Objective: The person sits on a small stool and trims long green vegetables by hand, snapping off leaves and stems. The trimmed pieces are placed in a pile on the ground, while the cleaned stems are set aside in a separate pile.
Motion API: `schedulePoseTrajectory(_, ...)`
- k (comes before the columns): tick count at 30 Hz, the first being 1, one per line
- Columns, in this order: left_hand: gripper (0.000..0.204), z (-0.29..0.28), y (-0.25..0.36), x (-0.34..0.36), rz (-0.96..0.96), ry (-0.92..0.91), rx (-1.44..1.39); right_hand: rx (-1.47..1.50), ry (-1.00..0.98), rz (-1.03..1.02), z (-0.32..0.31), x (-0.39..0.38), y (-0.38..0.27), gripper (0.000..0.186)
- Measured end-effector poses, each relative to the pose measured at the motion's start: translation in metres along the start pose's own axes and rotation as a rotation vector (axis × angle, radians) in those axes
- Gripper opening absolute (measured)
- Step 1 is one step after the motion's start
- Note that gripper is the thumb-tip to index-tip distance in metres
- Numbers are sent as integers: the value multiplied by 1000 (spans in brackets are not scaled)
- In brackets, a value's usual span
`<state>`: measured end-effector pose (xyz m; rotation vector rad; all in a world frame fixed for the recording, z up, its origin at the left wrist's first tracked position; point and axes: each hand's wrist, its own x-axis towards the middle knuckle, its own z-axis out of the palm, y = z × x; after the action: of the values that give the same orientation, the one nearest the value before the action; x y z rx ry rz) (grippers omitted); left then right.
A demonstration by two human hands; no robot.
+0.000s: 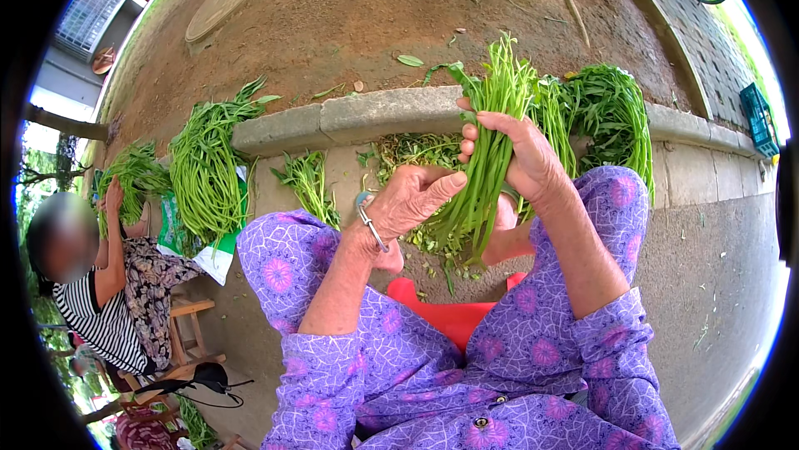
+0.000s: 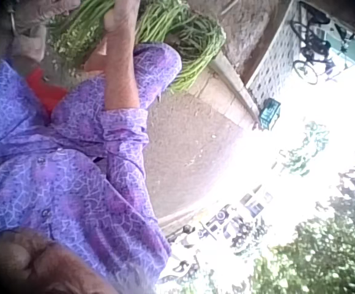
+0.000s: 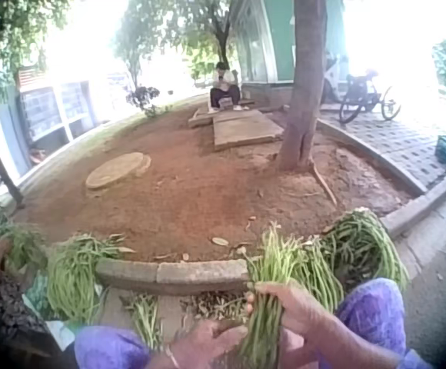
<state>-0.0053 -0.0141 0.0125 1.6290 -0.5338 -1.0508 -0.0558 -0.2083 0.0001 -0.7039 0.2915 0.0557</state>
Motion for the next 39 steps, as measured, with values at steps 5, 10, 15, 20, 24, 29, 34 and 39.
schedulePoseTrajectory(5,51,11,-2,10,154,69,-271,-143,-13,-46,9,-5,12,31)
schedulePoseTrajectory(10,50,15,-6,15,70,-3,-482,-245,15,-92,29,-10,27,31)
schedulePoseTrajectory(15,42,20,-2,16,80,4,-480,-530,14,-157,30,-14,21,36)
schedulePoseTrajectory(20,25,22,3,9,-100,-60,-366,-306,43,-186,20,-10,18,37)
schedulePoseTrajectory(24,28,19,-17,17,-179,-190,-318,-65,119,-143,16,-9,10,33)
schedulePoseTrajectory(29,20,21,-18,16,-114,-98,-178,-47,104,-182,12,-7,9,31)
schedulePoseTrajectory(34,23,19,-23,19,-153,-125,-140,-69,117,-148,6,-8,-3,28)
schedulePoseTrajectory(39,23,23,-21,16,-144,-164,-252,8,54,-204,-4,3,-10,32)
